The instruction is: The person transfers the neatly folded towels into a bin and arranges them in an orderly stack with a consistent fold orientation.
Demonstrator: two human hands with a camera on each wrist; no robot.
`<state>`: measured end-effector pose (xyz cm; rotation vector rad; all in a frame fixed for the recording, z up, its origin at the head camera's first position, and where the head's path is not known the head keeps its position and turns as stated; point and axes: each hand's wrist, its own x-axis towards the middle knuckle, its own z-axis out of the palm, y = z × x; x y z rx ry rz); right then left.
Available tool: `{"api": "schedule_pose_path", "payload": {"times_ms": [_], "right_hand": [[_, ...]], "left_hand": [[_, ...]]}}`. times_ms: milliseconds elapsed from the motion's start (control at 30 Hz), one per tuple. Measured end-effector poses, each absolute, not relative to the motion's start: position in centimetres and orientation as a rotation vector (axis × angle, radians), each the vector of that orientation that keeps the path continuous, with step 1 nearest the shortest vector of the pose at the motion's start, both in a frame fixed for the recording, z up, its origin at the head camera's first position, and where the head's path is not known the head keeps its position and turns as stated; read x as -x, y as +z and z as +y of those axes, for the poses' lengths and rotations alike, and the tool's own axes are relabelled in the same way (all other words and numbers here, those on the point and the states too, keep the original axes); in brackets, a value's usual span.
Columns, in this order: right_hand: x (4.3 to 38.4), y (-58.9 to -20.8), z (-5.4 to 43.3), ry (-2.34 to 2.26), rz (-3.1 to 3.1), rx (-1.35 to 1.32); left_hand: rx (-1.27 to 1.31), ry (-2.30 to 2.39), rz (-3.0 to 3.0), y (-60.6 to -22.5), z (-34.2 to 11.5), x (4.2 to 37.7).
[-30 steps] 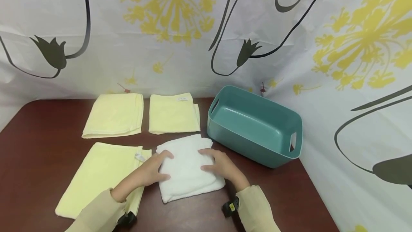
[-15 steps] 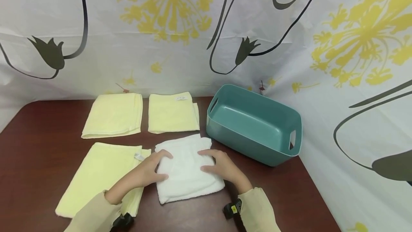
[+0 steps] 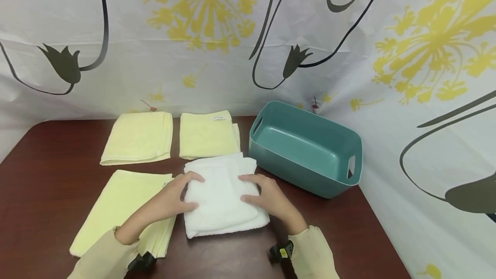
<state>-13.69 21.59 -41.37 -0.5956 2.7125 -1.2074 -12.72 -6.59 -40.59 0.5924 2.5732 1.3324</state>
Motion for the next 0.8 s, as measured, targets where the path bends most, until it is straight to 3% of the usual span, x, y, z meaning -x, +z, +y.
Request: {"api": "schedule_pose_path", "payload": {"times_ms": [800], "right_hand": [[13.4, -37.2, 20.9, -1.153, 2.875, 0.637]], "left_hand": [[-0.743, 1.33, 2.65, -36.7, -7.2, 14.0]]}}
